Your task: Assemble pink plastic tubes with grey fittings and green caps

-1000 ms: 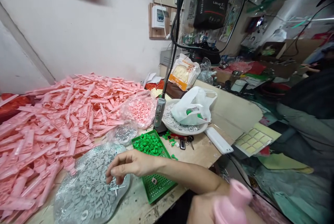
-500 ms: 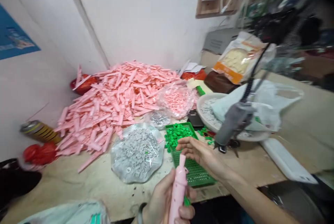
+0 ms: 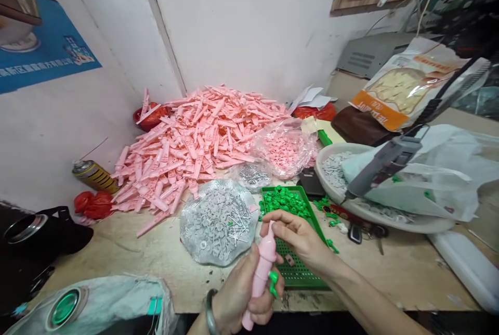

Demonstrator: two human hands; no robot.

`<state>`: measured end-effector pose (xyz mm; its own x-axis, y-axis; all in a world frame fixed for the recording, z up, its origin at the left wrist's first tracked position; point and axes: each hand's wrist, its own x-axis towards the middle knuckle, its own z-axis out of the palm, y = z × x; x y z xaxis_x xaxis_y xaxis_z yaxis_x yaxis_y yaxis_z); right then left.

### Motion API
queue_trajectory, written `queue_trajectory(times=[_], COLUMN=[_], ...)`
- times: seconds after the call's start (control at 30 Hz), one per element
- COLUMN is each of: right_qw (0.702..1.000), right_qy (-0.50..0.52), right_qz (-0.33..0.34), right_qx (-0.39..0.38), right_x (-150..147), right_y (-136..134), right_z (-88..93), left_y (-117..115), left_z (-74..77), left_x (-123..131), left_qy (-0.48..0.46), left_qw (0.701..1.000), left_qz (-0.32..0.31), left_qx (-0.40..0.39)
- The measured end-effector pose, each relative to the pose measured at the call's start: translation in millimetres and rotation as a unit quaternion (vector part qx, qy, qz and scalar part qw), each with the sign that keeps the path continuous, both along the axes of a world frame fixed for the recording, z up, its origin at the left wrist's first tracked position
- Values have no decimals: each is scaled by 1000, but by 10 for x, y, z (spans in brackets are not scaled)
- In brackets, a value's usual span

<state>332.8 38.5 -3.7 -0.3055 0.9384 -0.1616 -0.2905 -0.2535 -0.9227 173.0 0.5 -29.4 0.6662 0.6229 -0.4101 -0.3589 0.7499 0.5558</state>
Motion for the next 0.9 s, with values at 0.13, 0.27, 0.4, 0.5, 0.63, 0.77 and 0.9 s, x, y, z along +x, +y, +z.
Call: queue_trajectory(times=[0.13,0.27,0.4,0.5,0.63,0.77,0.9], right_qw=[998,991,958,946,939,918,781], right_qy=[-41,-105,-209,-254,-271,-294,-349], right_qz=[-36,-51,-149,-135,-114,-128,-349], right_qx=[29,63,128,147,181,235,383], right_x=[-17,78,211,206,89,45,349], right_y=[-3,41,14,-54,-104,-115,-148], right_z=[-24,-98,-228,-265,-218,-187,-168], left_y=[-15,4,73,118,127,108,31], left_z=[-63,-94,-65,-46,-47,-44,-4], left_x=[1,17,-11,-26,46,103,-427], left_qy=[-31,-50,-67,-91,-91,15,228], left_qw=[999,997,988,983,982,986,909], left_qz=[-27,34,104,115,121,160,337], left_qx=[-31,-57,-92,-114,-114,-52,91])
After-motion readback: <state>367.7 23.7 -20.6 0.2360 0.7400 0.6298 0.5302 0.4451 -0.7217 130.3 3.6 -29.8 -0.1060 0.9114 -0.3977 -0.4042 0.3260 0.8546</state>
